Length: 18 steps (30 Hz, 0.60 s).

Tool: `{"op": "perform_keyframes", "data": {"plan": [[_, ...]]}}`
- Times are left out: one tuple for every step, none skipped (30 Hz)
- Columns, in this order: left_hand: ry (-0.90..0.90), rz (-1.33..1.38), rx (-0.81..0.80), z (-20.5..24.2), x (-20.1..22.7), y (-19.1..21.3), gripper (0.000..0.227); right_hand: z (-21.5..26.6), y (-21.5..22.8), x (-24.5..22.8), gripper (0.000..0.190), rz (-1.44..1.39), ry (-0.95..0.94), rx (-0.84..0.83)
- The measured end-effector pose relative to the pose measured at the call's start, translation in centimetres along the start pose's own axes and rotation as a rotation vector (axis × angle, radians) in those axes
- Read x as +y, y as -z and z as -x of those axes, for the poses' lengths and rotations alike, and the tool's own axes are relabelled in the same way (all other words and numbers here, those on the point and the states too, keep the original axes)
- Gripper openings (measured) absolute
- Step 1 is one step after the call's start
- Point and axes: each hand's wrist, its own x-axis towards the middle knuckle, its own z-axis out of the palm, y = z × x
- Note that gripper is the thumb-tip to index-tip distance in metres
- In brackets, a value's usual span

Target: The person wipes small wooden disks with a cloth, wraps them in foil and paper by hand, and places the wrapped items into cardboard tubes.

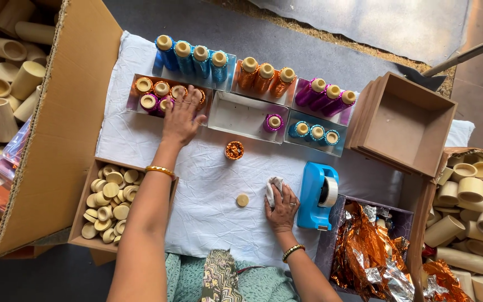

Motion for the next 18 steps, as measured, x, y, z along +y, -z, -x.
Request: {"op": "perform_keyframes", "data": {"plan": [[-0.004,0.000,0.000,-0.7,-0.7,0.0,0.076,-0.1,-0.2,0.1,0.055,0.001,-0.003,0.002],[0.044,0.046,0.116,-1.1,-1.3,-0.1,0.070,0.1,-0.2,0.1,0.055,-0.001,0.002,0.006],[0.093,0.093,0.232,-1.4,-2.0,-0.3,0.065,0.3,-0.3,0.1,0.054,-0.002,0.007,0.010],[0.095,0.096,0.231,-2.2,-1.8,0.2,0.065,0.3,-0.1,0.0,0.054,0.001,0.006,0.007],[0.251,0.189,0.259,-2.9,-1.7,0.8,0.066,0.3,0.1,-0.1,0.055,0.000,0.010,0.007],[0.407,0.282,0.290,-3.9,-1.6,1.4,0.067,0.0,0.2,-0.2,0.055,-0.001,0.016,0.012],[0.406,0.284,0.292,-4.7,-1.5,1.3,0.067,-0.1,0.2,-0.3,0.055,0.001,0.017,0.014],[0.535,0.230,0.280,-5.6,-1.4,1.1,0.076,-0.2,0.3,-0.4,0.056,0.002,0.014,0.007],[0.663,0.175,0.266,-6.5,-1.2,0.9,0.087,-0.2,0.4,-0.4,0.057,0.002,0.010,-0.001],[0.662,0.180,0.265,-6.8,0.0,2.0,0.087,-0.2,0.4,-0.4,0.057,0.007,0.010,-0.001],[0.755,0.169,0.205,-7.2,1.2,3.1,0.096,-0.1,0.3,-0.4,0.057,0.009,0.009,-0.001],[0.846,0.157,0.145,-7.6,2.4,4.2,0.105,-0.1,0.3,-0.4,0.057,0.010,0.008,0.000],[0.845,0.162,0.143,-7.9,2.4,4.1,0.105,-0.2,0.3,-0.3,0.057,0.015,0.008,0.000],[0.862,0.137,0.124,-8.1,2.5,3.9,0.109,-0.2,0.3,-0.3,0.057,0.013,0.008,-0.005],[0.878,0.111,0.104,-8.3,2.6,3.8,0.112,-0.2,0.4,-0.3,0.057,0.011,0.009,-0.010],[0.876,0.112,0.101,-8.3,2.6,3.7,0.112,-0.2,0.3,-0.2,0.057,0.013,0.006,-0.011],[0.889,0.097,0.081,-8.3,2.7,3.6,0.112,-0.1,0.2,-0.1,0.057,0.015,0.007,-0.015],[0.902,0.080,0.061,-8.3,2.7,3.6,0.111,-0.1,0.1,-0.1,0.057,0.015,0.006,-0.019]]}}
